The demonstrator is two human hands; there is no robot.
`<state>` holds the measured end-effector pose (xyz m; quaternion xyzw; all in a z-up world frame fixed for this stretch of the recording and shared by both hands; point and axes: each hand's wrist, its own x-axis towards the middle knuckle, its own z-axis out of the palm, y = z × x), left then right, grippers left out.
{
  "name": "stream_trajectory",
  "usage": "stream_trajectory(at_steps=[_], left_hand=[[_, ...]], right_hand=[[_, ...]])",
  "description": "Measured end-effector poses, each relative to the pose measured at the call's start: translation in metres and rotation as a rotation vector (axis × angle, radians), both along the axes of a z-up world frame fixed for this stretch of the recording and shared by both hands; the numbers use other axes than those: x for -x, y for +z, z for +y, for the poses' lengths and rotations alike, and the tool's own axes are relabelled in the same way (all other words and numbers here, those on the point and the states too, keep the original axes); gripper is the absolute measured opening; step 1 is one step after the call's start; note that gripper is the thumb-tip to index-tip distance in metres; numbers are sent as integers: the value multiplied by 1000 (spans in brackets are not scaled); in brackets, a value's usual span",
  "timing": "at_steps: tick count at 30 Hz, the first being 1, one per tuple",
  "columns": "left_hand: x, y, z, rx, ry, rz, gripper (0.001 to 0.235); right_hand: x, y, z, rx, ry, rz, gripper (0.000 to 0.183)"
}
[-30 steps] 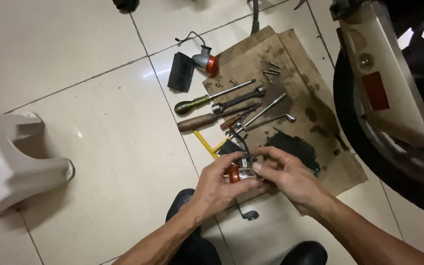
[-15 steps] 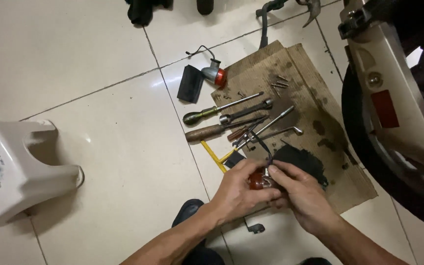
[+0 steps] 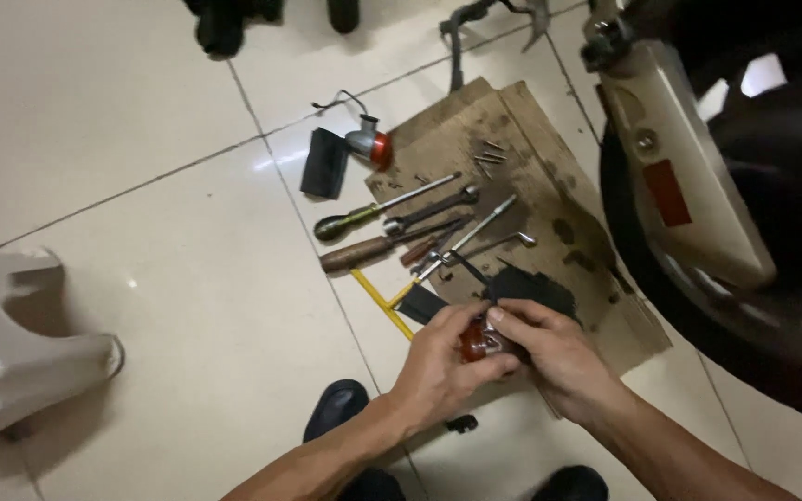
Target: The person assembles a small orange and silver component, then attaches a red and black tail light to the rear of a scooter. They use a screwdriver to tighten a screw on the tail light assembly and later use pliers to adjust a wire on the small component.
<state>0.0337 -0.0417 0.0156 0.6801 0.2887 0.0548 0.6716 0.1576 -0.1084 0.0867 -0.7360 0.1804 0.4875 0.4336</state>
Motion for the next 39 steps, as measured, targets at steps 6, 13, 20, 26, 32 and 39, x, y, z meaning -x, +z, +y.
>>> stream_trajectory(at_steps=[6,13,20,26,32,39], left_hand=[[13,15,-15,-6,-91,-76,72],[9,-1,-42,-60,-145,-156,72],[2,-20,-56,-151,-219,-167,76],[3,-8,-49,-175,-281,-220,73],[4,-1,-43,-195,-348,-223,77],[30,-69,-4,-242,-308,409,34]], right_hand=[[-3,14,-19,25,118,3,35],[5,24,-44,165,143,12,53],[9,-11,-70,-8,-164,90,45],[0,-19,-84,-57,-114,38,45],[-12,7,-85,16,38,-40,41],[-41,-21,-135,-163,160,-286,42]])
